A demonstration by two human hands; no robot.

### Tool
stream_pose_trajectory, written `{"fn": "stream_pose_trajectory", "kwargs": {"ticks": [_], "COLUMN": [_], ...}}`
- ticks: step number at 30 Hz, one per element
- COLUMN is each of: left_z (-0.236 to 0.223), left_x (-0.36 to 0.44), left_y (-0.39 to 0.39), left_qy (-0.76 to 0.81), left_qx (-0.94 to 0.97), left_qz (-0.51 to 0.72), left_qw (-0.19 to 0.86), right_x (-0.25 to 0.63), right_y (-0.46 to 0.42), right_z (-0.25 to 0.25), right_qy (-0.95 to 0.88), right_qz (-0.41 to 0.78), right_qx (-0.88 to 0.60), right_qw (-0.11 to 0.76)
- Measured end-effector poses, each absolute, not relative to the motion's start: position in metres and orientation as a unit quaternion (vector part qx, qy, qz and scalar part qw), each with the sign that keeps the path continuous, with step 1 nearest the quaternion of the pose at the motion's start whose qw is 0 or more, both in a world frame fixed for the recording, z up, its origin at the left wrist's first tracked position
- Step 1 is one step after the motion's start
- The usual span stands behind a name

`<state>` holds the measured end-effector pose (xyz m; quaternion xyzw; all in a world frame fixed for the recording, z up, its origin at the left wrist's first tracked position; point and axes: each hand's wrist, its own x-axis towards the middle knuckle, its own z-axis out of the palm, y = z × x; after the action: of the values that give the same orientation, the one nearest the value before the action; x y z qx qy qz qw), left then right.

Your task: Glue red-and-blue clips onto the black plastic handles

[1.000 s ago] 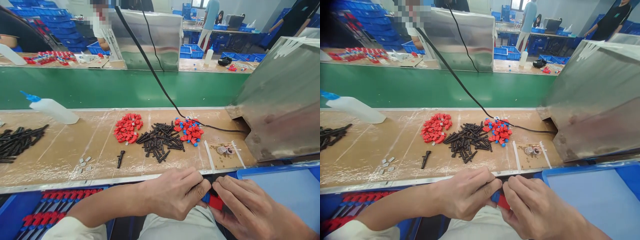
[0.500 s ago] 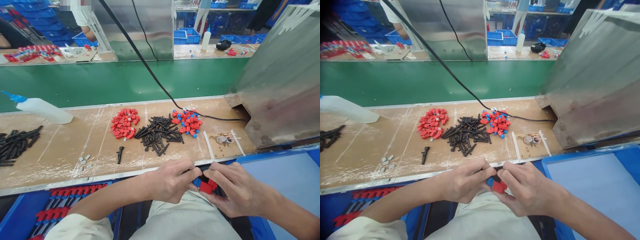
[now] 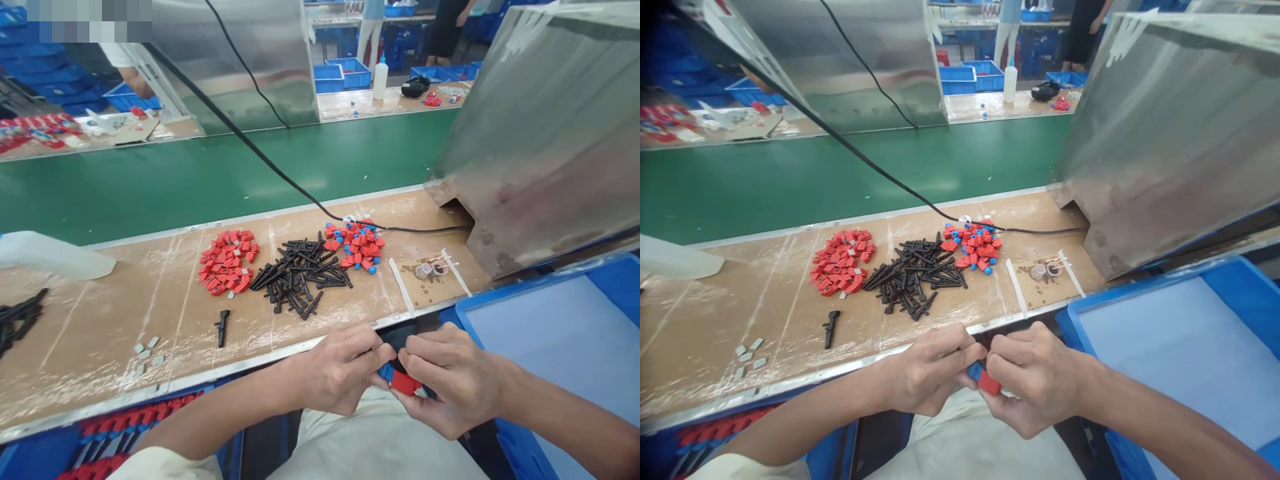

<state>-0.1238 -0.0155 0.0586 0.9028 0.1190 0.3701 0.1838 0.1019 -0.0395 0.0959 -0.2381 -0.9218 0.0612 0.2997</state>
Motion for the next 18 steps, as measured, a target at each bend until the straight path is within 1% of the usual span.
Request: {"fn": "stream_pose_trajectory", "kwargs": {"ticks": [2, 4, 6, 7, 8, 10, 11, 12, 15, 18], "left_z": [0.058, 0.058, 0.054, 0.051, 0.048, 0.040, 0.036, 0.032, 0.021, 0.009], "left_x": [-0.119, -0.115, -0.113, -0.112, -0.111, -0.108, -0.105, -0.101, -0.088, -0.076], "left_y": [-0.019, -0.024, -0.026, -0.025, -0.022, -0.015, -0.011, -0.007, 0.000, 0.002], "left_qy": [0.108, 0.110, 0.118, 0.127, 0.145, 0.194, 0.218, 0.234, 0.222, 0.175], "left_qx": [0.903, 0.909, 0.919, 0.923, 0.927, 0.918, 0.911, 0.904, 0.898, 0.898], "left_qz": [0.361, 0.335, 0.322, 0.322, 0.304, 0.293, 0.291, 0.295, 0.308, 0.306], "left_qw": [0.206, 0.220, 0.195, 0.168, 0.166, 0.183, 0.196, 0.205, 0.221, 0.262], "right_x": [0.104, 0.111, 0.128, 0.141, 0.158, 0.202, 0.229, 0.257, 0.345, 0.418], "right_y": [-0.048, -0.061, -0.077, -0.086, -0.095, -0.112, -0.119, -0.124, -0.122, -0.101], "right_z": [0.092, 0.086, 0.079, 0.076, 0.072, 0.064, 0.060, 0.055, 0.036, 0.014], "right_qy": [-0.919, -0.908, -0.882, -0.861, -0.831, -0.719, -0.613, -0.466, -0.278, -0.139], "right_qz": [0.057, 0.056, 0.067, 0.074, 0.081, 0.085, 0.092, 0.085, 0.046, 0.056], "right_qx": [-0.254, -0.273, -0.308, -0.340, -0.390, -0.552, -0.658, -0.765, -0.862, -0.914], "right_qw": [0.297, 0.313, 0.351, 0.371, 0.389, 0.414, 0.428, 0.436, 0.422, 0.376]}}
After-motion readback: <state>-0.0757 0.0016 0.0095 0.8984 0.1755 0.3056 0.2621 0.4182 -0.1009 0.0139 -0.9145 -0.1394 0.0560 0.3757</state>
